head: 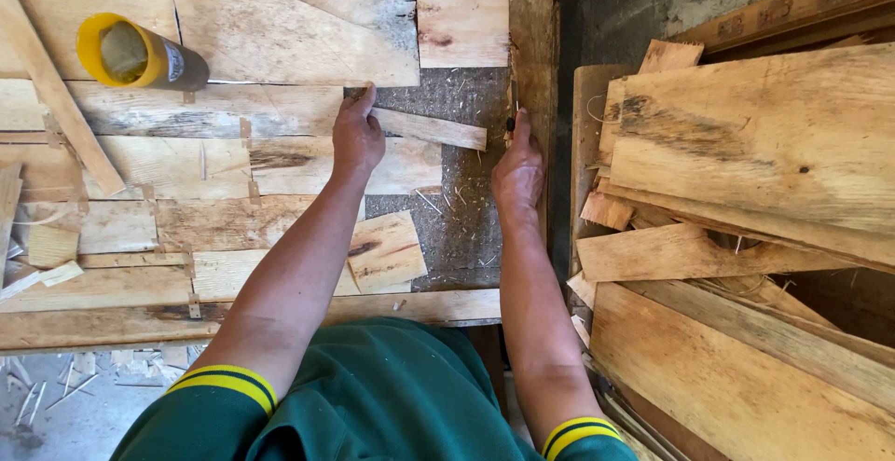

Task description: The recorder is applying small pieces of wood to a surface using adhesive and a utility knife to fit them into gaps.

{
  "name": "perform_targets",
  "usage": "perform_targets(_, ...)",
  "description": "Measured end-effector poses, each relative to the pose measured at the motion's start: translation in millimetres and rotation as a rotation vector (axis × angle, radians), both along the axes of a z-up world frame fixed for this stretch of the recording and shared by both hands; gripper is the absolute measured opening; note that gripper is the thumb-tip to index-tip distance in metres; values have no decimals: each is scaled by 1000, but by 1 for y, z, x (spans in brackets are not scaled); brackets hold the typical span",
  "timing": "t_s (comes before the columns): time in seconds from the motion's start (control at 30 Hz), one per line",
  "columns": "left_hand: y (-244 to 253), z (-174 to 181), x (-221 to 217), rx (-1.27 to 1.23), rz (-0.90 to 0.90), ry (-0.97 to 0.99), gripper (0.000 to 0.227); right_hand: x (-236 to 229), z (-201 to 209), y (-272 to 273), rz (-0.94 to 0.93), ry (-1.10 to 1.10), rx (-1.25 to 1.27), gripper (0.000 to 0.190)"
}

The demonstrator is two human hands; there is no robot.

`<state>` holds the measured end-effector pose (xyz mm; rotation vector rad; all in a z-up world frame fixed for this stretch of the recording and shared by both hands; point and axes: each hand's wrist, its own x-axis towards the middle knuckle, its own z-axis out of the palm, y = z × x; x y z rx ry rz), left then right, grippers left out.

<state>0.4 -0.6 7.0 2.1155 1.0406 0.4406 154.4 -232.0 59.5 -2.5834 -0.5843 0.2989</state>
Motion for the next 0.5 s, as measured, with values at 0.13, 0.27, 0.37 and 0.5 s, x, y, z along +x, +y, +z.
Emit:
perform_targets(0.13, -1, 2, -1, 11, -3, 18, 53, 4, 16, 13, -84, 251, -181, 72)
perform_targets(0.27, 0, 6, 2, -38, 28, 42, 49, 7, -16, 5, -10, 42, -166, 76)
perform_targets(0.37, -1, 4, 0, -44, 26, 52, 50, 7, 3, 14, 4, 38, -239, 74)
perform_targets(0.5, 0, -13, -1, 24, -2, 54, 50, 7, 24, 14, 19, 152, -390, 72)
